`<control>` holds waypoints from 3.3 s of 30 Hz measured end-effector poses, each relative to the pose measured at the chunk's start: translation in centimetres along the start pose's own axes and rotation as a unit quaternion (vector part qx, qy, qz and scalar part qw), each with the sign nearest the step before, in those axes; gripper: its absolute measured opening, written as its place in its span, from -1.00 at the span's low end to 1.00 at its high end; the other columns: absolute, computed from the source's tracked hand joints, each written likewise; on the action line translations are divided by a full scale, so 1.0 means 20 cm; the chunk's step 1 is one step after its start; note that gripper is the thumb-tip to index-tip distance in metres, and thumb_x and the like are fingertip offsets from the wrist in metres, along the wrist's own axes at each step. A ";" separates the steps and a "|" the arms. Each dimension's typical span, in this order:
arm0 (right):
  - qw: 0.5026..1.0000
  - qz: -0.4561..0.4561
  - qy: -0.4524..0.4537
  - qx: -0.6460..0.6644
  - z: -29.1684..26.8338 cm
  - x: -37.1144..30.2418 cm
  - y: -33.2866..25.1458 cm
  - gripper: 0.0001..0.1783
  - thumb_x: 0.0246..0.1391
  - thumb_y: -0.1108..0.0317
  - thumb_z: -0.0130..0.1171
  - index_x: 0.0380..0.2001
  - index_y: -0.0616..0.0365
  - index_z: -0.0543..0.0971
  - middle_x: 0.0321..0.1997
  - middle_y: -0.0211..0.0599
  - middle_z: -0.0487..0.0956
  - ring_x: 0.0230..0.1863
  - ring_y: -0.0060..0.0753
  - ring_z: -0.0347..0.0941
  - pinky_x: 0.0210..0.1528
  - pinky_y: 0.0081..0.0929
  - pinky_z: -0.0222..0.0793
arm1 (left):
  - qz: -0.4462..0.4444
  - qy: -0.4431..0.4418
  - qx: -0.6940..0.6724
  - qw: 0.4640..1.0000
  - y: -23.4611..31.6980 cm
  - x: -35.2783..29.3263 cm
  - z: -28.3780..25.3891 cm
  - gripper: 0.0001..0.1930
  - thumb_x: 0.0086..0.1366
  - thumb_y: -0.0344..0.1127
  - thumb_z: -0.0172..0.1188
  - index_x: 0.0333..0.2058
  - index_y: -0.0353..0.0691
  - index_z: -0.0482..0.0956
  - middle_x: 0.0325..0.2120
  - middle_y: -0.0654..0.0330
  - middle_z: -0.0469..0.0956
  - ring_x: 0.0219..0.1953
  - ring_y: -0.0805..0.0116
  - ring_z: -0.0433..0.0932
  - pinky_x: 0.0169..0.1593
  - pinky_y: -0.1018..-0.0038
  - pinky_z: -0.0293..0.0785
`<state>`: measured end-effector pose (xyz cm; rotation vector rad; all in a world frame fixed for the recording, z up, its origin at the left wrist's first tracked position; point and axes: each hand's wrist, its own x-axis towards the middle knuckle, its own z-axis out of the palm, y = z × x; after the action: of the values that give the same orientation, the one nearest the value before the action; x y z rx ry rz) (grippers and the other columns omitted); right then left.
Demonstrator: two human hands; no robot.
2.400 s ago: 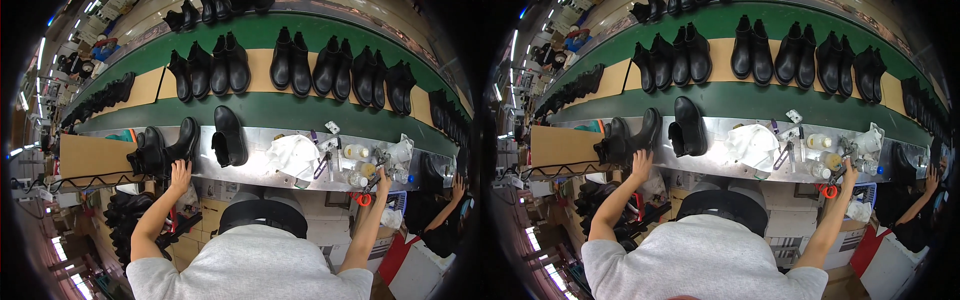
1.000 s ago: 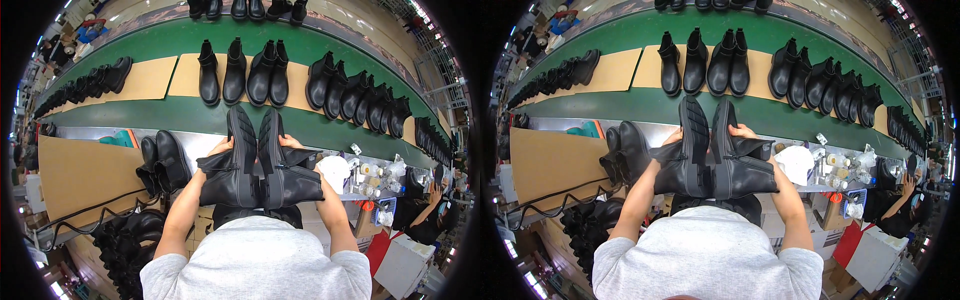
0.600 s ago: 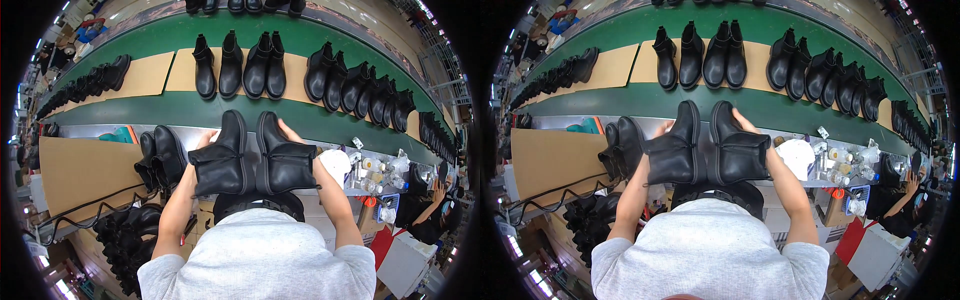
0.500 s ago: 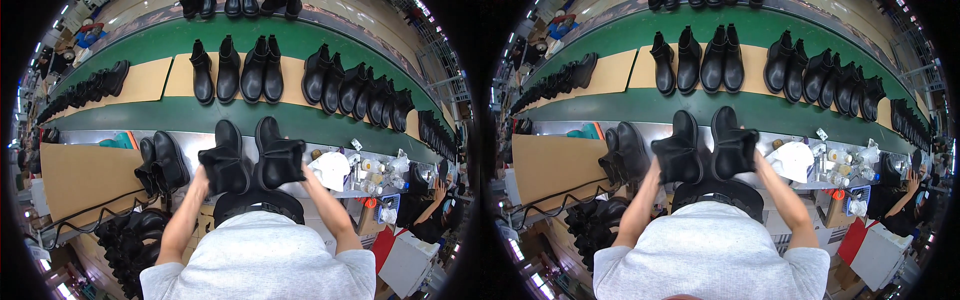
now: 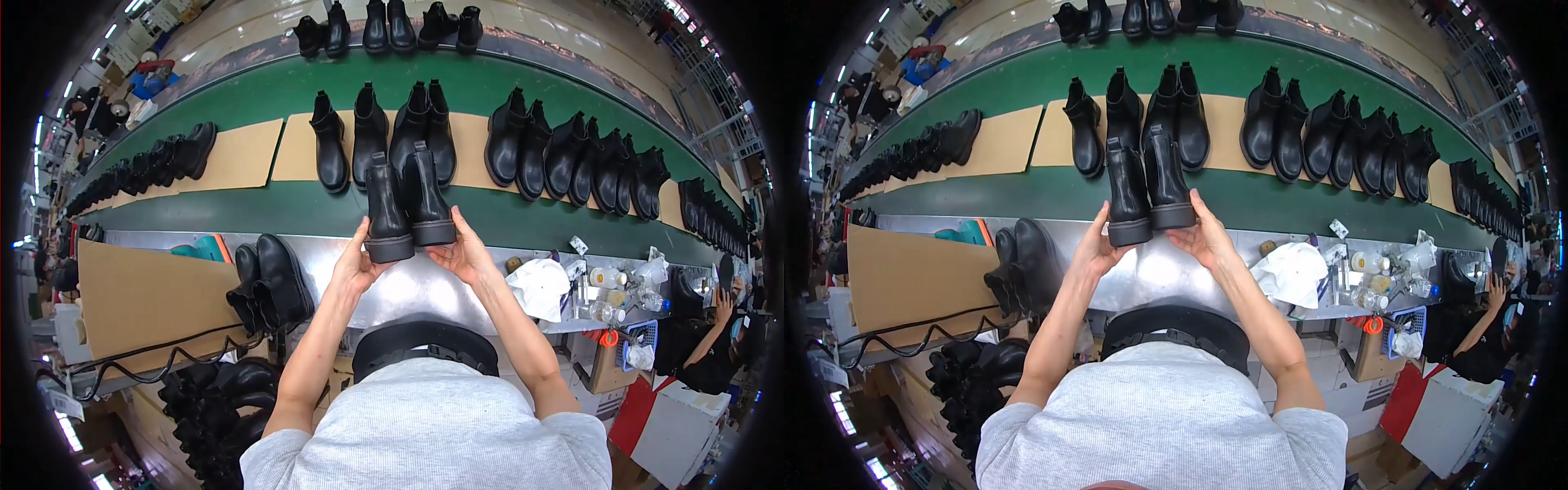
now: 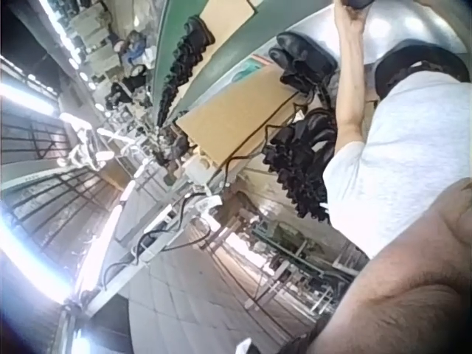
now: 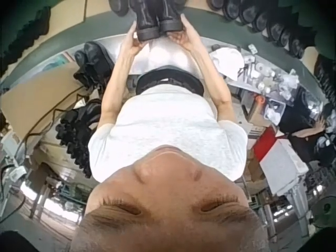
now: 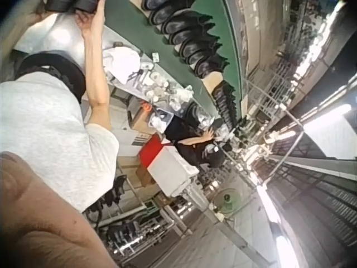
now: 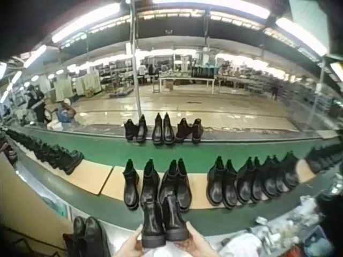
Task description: Inspecting finished black boots, cleaning them with a cloth and air nozzle, and organizing them on the production line.
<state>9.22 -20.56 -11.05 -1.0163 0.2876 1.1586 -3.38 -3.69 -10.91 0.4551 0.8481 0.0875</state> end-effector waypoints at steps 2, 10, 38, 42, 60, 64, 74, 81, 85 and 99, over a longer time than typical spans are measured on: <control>1.000 -0.007 0.014 0.010 0.02 -0.01 -0.01 -0.34 -0.11 -0.31 0.12 -0.24 0.10 0.47 -0.38 -0.34 0.52 -0.36 -0.39 0.47 -0.21 -0.42 0.40 | 0.013 0.000 -0.005 1.000 0.00 -0.03 0.03 -0.51 0.19 0.04 0.12 -0.05 -0.19 0.36 -0.17 -0.01 0.49 -0.13 0.09 0.53 -0.06 0.09 0.49; 0.999 0.007 -0.022 0.037 -0.03 -0.02 0.02 -0.37 -0.05 -0.25 0.09 -0.19 0.13 0.46 -0.29 -0.34 0.53 -0.26 -0.44 0.46 -0.10 -0.44 0.37 | 0.014 -0.006 -0.011 1.000 -0.01 -0.07 0.02 -0.54 0.21 -0.01 0.12 -0.06 -0.21 0.37 -0.13 0.02 0.47 -0.09 0.18 0.51 -0.03 0.19 0.48; 0.934 -0.269 -0.060 -0.229 0.20 -0.11 0.23 -0.50 -0.10 0.58 0.16 -0.01 0.28 0.34 -0.31 -0.44 0.29 -0.45 -0.72 0.34 -0.50 -0.75 0.28 | 0.056 0.010 -0.128 0.990 -0.16 0.14 0.00 -0.49 0.33 0.09 -0.30 -0.04 -0.20 0.38 -0.12 0.11 0.48 -0.11 0.19 0.50 0.00 0.24 0.44; 0.917 -0.305 -0.008 -0.256 0.23 -0.11 0.20 -0.58 -0.11 0.58 0.17 -0.11 0.31 0.38 -0.45 -0.52 0.29 -0.50 -0.75 0.29 -0.52 -0.78 0.23 | 0.127 0.024 -0.104 0.986 -0.18 0.09 0.09 -0.46 0.34 0.11 -0.38 -0.08 -0.21 0.37 -0.13 0.13 0.48 -0.13 0.22 0.51 -0.03 0.28 0.45; 0.953 -0.228 -0.025 -0.200 0.21 -0.16 0.16 -0.69 -0.13 0.52 0.19 -0.25 0.24 0.40 -0.52 -0.54 0.32 -0.59 -0.74 0.25 -0.58 -0.77 0.15 | 0.226 0.089 -0.069 0.968 -0.23 0.01 0.15 -0.45 0.32 0.11 -0.23 -0.02 -0.31 0.29 -0.18 0.10 0.49 -0.18 0.25 0.53 -0.12 0.35 0.49; 0.962 -0.199 -0.029 -0.186 0.21 -0.17 0.13 -0.69 -0.12 0.53 0.19 -0.24 0.21 0.40 -0.54 -0.55 0.31 -0.58 -0.74 0.25 -0.57 -0.77 0.15 | 0.247 0.090 -0.073 0.962 -0.22 0.01 0.15 -0.51 0.32 0.09 -0.20 -0.05 -0.23 0.32 -0.19 0.15 0.51 -0.19 0.29 0.54 -0.09 0.35 0.47; 0.886 -0.247 0.141 -0.367 -0.11 0.09 0.03 -0.72 0.05 0.21 0.11 -0.28 0.21 0.50 -0.46 -0.39 0.52 -0.50 -0.63 0.41 -0.55 -0.71 0.31 | 0.124 0.099 0.061 0.985 -0.27 0.00 -0.32 -0.44 0.28 0.06 -0.07 0.02 -0.34 0.33 -0.11 0.13 0.46 -0.11 0.33 0.47 0.01 0.39 0.38; 0.665 -0.024 0.151 -0.731 0.01 0.30 0.14 0.33 -0.39 -0.24 0.31 0.20 0.52 -0.11 0.09 0.42 0.22 0.10 0.23 0.25 0.13 -0.18 0.21 | 0.037 0.126 0.424 0.896 0.07 0.14 -0.41 0.10 -0.04 0.32 0.13 0.25 -0.31 -0.17 0.16 -0.15 0.14 0.15 -0.06 0.24 0.06 0.32 0.27; 0.663 -0.013 0.135 -0.736 -0.08 0.40 0.13 0.27 -0.44 -0.06 0.40 0.22 0.43 -0.06 0.08 0.32 0.29 0.11 0.15 0.28 0.16 -0.22 0.19 | 0.117 0.181 0.777 0.591 0.04 0.40 -0.29 0.09 -0.20 0.23 0.33 0.17 -0.40 0.06 -0.01 -0.27 0.28 -0.03 -0.07 0.42 -0.14 0.21 0.47; 0.978 -0.063 -0.128 -0.152 -0.26 0.10 -0.11 -0.58 0.00 0.33 0.21 -0.06 0.25 0.44 -0.27 -0.36 0.54 -0.34 -0.54 0.48 -0.27 -0.59 0.43 | 0.194 -0.143 0.307 0.921 0.12 0.37 -0.42 -0.57 0.15 -0.21 0.22 -0.05 -0.29 0.40 -0.31 0.25 0.53 -0.30 0.52 0.52 -0.30 0.68 0.44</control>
<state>13.38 -23.51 -14.03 -1.1190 -0.1619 1.2241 -4.52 3.34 -19.93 1.1982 0.4704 0.1171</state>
